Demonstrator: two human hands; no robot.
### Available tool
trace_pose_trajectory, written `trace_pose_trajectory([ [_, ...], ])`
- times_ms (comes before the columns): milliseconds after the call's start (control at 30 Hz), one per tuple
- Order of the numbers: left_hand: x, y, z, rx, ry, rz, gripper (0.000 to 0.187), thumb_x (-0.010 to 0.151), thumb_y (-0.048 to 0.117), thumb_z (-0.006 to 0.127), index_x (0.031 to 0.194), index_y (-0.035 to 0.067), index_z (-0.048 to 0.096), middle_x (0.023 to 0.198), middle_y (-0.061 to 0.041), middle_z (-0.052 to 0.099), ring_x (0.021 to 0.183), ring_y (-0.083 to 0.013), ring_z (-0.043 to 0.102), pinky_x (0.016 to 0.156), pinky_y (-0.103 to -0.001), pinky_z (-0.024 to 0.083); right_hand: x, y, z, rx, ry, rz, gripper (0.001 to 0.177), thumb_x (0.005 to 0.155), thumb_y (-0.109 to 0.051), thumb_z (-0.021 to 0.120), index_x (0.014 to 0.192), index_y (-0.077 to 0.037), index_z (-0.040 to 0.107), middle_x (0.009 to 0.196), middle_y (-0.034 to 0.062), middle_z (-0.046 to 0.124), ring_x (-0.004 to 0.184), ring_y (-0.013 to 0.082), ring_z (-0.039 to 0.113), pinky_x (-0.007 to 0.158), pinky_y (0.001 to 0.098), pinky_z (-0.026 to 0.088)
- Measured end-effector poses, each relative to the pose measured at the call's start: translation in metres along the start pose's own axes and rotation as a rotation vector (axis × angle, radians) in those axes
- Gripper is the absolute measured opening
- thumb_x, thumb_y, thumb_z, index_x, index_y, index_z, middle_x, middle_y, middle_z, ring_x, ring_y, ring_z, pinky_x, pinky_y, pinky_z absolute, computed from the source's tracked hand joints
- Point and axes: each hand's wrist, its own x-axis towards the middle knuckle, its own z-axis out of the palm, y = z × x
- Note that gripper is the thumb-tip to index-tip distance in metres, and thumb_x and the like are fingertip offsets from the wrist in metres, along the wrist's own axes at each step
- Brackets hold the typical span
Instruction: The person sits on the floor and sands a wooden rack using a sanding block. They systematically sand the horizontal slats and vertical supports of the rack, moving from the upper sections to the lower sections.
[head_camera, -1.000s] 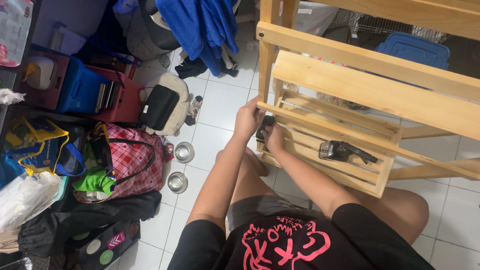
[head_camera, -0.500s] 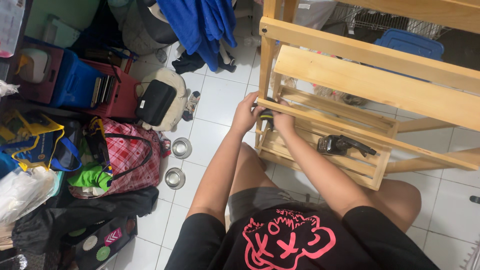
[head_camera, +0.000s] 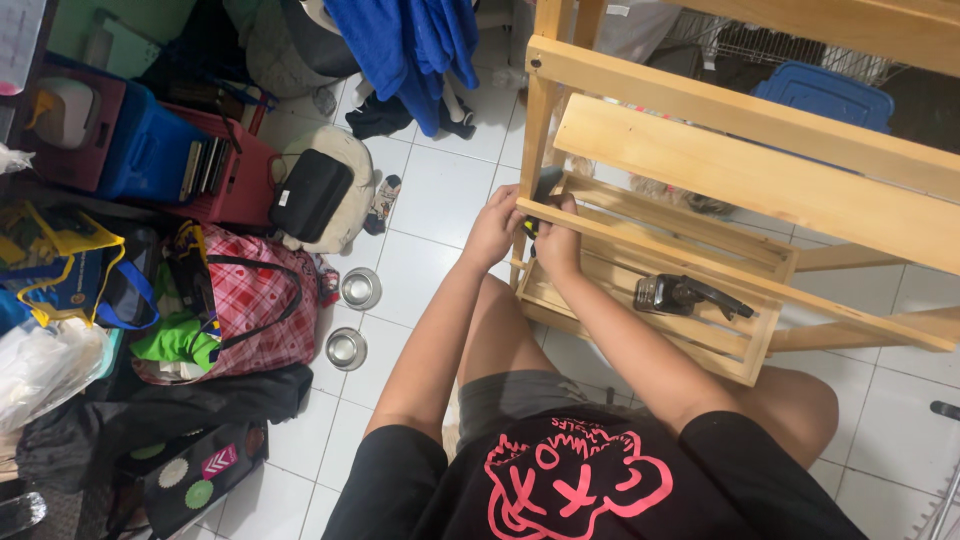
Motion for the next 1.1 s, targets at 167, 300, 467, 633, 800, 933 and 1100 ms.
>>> trace_pose_trajectory([
  [167, -0.002, 0.009, 0.001, 0.047, 0.018, -0.039, 0.031, 0.100, 0.007, 0.060, 0.132, 0.007, 0.061, 0.132, -0.013, 0.061, 0.118, -0.0361, 0.062, 0.099, -0.038, 0.050, -0.013, 0.028, 0.008, -0.245, -0.157, 0.014, 0.020, 0.092, 0.006, 0.057, 0.107, 0.001, 0.070, 0.107, 0.0233, 0.068, 0.105, 0.0434, 0.065, 0.093, 0.0466, 0.052],
  [300, -0.001, 0.012, 0.000, 0.066, 0.018, -0.033, 0.031, 0.101, 0.008, 0.060, 0.132, 0.008, 0.061, 0.132, -0.012, 0.061, 0.117, -0.0366, 0.062, 0.099, -0.039, 0.051, -0.024, 0.062, 0.022, -0.299, -0.136, -0.038, 0.027, 0.079, 0.010, 0.054, 0.101, 0.007, 0.069, 0.112, 0.0269, 0.065, 0.100, 0.0458, 0.063, 0.084, 0.0485, 0.052],
  [467, -0.001, 0.011, 0.000, 0.118, 0.004, -0.016, 0.032, 0.098, 0.005, 0.059, 0.130, 0.008, 0.061, 0.132, -0.013, 0.062, 0.118, -0.0383, 0.060, 0.098, -0.040, 0.052, -0.029, 0.111, 0.030, -0.492, -0.351, 0.028, 0.016, 0.081, -0.001, 0.065, 0.093, 0.003, 0.074, 0.109, 0.0272, 0.066, 0.094, 0.0448, 0.064, 0.083, 0.0496, 0.052],
  [633, -0.002, 0.008, -0.002, 0.103, -0.006, 0.014, 0.034, 0.097, 0.004, 0.062, 0.131, 0.009, 0.061, 0.131, -0.013, 0.062, 0.116, -0.0392, 0.061, 0.096, -0.040, 0.052, -0.025, 0.114, 0.013, -0.281, -0.341, 0.307, 0.023, 0.091, -0.012, 0.071, 0.105, 0.006, 0.072, 0.096, 0.0263, 0.071, 0.086, 0.0386, 0.066, 0.081, 0.0420, 0.052],
  [800, 0.002, 0.001, -0.001, 0.070, 0.004, 0.025, 0.033, 0.095, 0.003, 0.064, 0.128, 0.007, 0.063, 0.130, -0.013, 0.063, 0.116, -0.0385, 0.062, 0.096, -0.040, 0.053, -0.032, 0.037, -0.021, 0.369, -0.127, 0.253, 0.023, 0.093, -0.010, 0.071, 0.115, -0.002, 0.071, 0.102, 0.0129, 0.073, 0.088, 0.0232, 0.067, 0.082, 0.0301, 0.053],
  [933, 0.001, -0.005, 0.000, 0.042, -0.028, -0.004, 0.034, 0.096, 0.000, 0.061, 0.129, 0.007, 0.063, 0.131, -0.013, 0.063, 0.117, -0.0364, 0.063, 0.099, -0.039, 0.051, -0.021, -0.022, -0.015, 0.241, -0.037, -0.041, 0.015, 0.096, -0.004, 0.070, 0.111, -0.001, 0.073, 0.103, 0.0151, 0.070, 0.093, 0.0293, 0.067, 0.087, 0.0346, 0.051],
  [1100, 0.002, -0.009, -0.004, 0.006, -0.067, 0.008, 0.036, 0.096, -0.004, 0.058, 0.130, 0.006, 0.063, 0.134, -0.013, 0.060, 0.120, -0.0352, 0.061, 0.102, -0.038, 0.050, -0.019, -0.052, -0.011, 0.092, 0.010, -0.176, 0.015, 0.094, 0.000, 0.066, 0.108, 0.001, 0.072, 0.101, 0.0188, 0.064, 0.093, 0.0351, 0.065, 0.086, 0.0383, 0.052],
])
